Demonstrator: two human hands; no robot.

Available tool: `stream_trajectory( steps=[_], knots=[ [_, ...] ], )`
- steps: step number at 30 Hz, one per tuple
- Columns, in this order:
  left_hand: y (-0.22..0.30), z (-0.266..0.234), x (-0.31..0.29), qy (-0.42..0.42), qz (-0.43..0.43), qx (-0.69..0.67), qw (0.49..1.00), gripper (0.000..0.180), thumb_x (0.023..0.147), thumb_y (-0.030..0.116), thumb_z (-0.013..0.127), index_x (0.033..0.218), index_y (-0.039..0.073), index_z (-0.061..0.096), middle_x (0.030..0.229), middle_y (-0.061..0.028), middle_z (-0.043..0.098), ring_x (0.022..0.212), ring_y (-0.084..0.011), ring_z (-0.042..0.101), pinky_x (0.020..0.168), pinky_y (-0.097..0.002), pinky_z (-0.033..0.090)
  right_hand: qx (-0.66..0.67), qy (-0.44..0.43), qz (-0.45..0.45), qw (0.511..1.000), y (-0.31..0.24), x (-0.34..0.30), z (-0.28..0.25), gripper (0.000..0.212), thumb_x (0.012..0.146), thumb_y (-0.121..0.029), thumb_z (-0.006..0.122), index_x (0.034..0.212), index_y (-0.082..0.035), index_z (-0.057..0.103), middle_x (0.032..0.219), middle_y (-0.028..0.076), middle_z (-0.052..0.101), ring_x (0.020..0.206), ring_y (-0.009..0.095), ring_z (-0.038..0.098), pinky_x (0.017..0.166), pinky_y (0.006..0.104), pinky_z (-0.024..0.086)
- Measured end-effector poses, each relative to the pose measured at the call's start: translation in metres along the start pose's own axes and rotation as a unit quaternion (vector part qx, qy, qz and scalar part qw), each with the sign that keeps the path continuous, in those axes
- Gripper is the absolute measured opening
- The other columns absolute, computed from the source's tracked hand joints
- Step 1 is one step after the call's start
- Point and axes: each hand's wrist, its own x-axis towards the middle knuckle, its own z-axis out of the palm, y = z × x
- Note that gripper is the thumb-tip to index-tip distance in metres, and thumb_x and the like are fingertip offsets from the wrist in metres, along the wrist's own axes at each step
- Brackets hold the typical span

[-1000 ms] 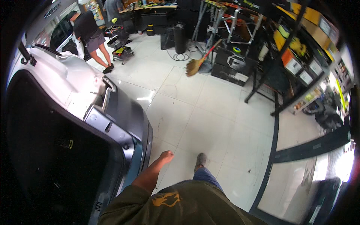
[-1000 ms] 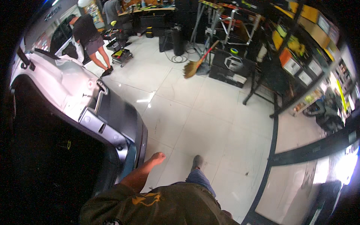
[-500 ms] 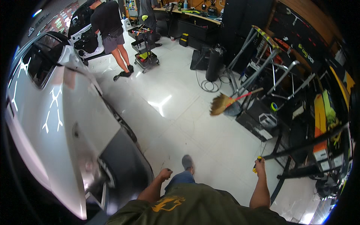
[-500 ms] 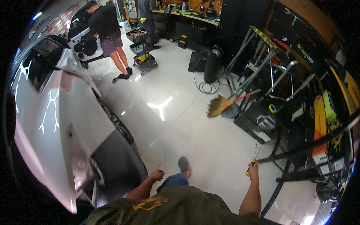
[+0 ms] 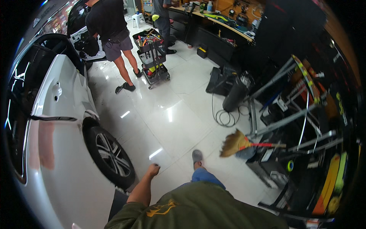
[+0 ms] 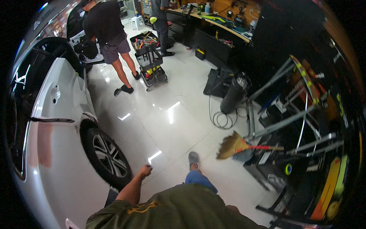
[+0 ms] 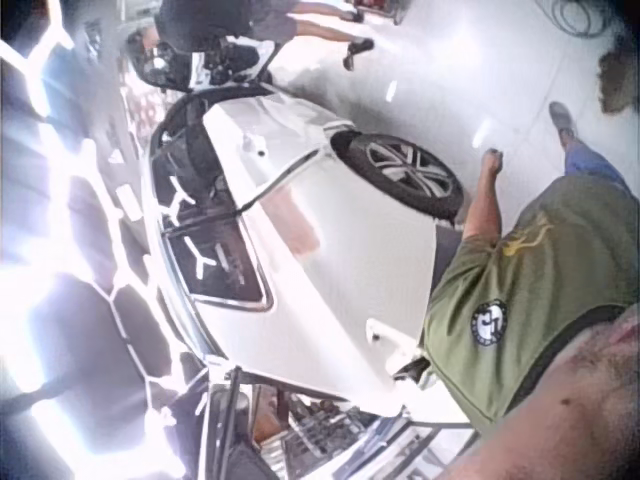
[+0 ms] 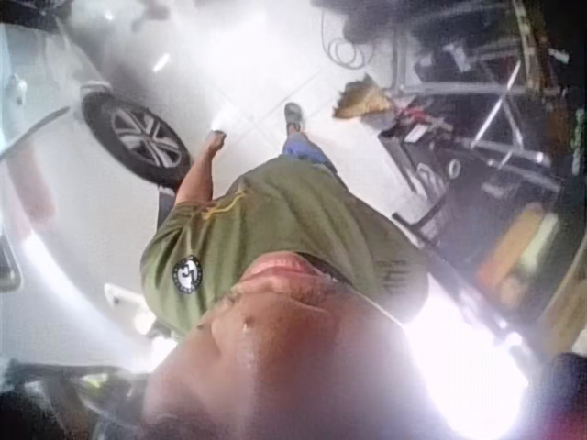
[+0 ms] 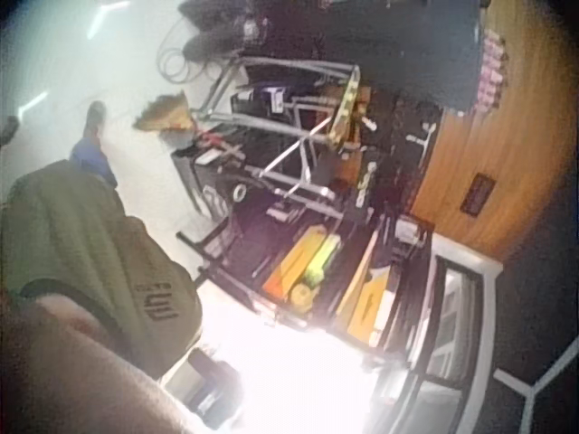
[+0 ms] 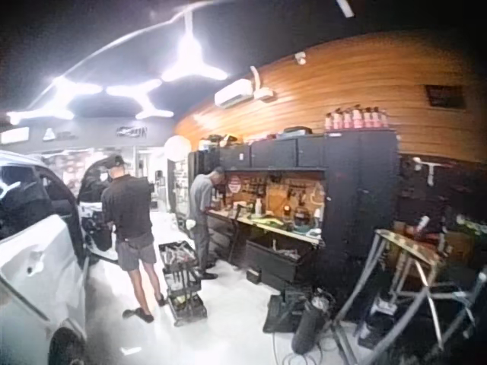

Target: The person removes interior trim panels from a white car using a screwdriver and a plastic pry tool. They detach a lower door panel, then a side panel near the door frame, and finally a long trim piece from the door jamb, placing each removed part on the floor.

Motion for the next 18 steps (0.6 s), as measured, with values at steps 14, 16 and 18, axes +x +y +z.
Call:
stream_trajectory(
  steps=[14,16,18],
  knots=[
    [0.112,-0.139,0.2,0.029,-0.184,-0.39,0.902,0.022,0.085,0.013,0.052,0.101,0.0,0.059,0.079,-0.0098,0.059,0.062,-0.0199,0.057,0.053,-0.0361,0.05,-0.162,0.196,-0.071,0.964,-0.681,0.472,-0.229,0.047,0.078,-0.021,0.057,0.12,-0.002,0.046,0.103,0.015,0.056,0.09,0.027,0.056,0.074,0.038,0.047],
    [0.081,-0.155,0.246,-0.035,-0.167,-0.254,0.952,0.017,0.083,0.012,0.052,0.097,0.005,0.061,0.074,-0.0067,0.059,0.058,-0.0221,0.056,0.05,-0.0373,0.05,-0.115,0.26,-0.162,0.945,-0.777,0.52,-0.184,0.048,0.078,-0.021,0.057,0.122,-0.005,0.045,0.103,0.014,0.056,0.08,0.026,0.058,0.067,0.0377,0.049],
    [0.086,-0.178,0.272,-0.098,-0.237,-0.163,0.953,0.016,0.083,0.01,0.052,0.095,0.007,0.061,0.074,-0.0058,0.059,0.058,-0.0231,0.057,0.05,-0.0385,0.05,0.048,0.15,-0.147,0.977,-0.844,0.541,-0.149,0.04,0.08,-0.021,0.056,0.116,-0.007,0.046,0.094,0.012,0.056,0.068,0.022,0.057,0.057,0.0358,0.05]
  ],
)
